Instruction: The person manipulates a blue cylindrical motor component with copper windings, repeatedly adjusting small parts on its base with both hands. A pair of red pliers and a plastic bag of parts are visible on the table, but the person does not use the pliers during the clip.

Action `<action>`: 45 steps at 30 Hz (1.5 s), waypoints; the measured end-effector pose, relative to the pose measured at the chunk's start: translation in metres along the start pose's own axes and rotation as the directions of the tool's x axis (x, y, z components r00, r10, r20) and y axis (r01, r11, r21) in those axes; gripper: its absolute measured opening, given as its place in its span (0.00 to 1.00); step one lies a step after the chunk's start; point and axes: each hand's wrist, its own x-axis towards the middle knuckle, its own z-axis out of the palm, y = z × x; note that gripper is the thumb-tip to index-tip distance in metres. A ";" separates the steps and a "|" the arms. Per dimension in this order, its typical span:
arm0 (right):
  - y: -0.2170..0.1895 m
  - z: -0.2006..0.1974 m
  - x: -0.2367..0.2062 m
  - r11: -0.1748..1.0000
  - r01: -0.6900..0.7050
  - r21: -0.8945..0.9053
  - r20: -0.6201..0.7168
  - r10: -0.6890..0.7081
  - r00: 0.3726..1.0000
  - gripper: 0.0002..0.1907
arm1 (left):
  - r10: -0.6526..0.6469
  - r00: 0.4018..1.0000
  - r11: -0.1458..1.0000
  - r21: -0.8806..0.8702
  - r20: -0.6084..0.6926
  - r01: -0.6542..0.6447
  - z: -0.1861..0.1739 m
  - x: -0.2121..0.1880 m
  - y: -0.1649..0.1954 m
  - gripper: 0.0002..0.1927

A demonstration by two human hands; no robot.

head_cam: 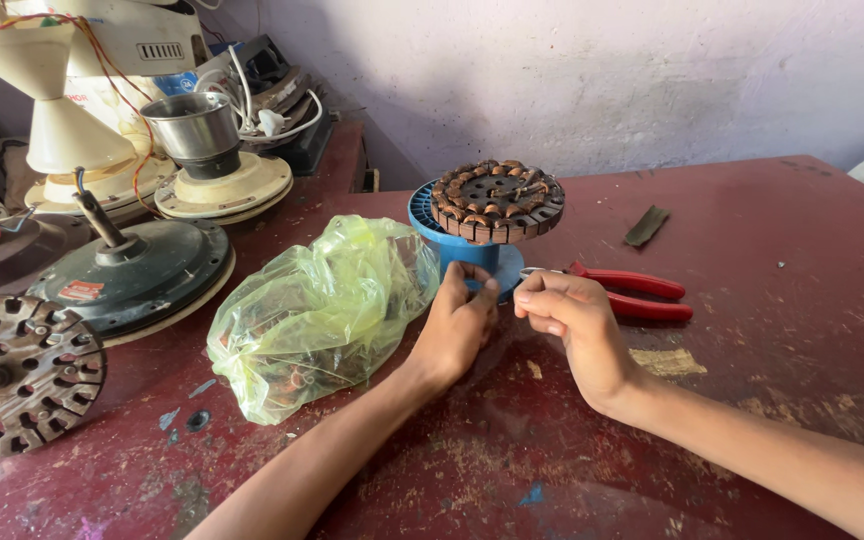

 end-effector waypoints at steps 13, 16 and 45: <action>0.010 0.002 -0.003 0.980 0.015 -0.199 0.073 0.000 0.997 0.15 | 0.102 0.995 0.971 0.222 -0.024 -0.094 -0.001 -0.002 -0.008 0.10; 0.013 0.001 -0.002 0.982 -0.025 -0.186 0.075 0.040 0.996 0.15 | -0.074 0.997 0.997 0.014 0.002 0.074 0.002 -0.002 -0.010 0.04; -0.021 -0.021 0.023 0.997 0.053 0.062 -0.097 -0.047 0.994 0.15 | 0.091 0.964 0.959 0.239 0.251 -0.153 0.005 -0.005 0.002 0.22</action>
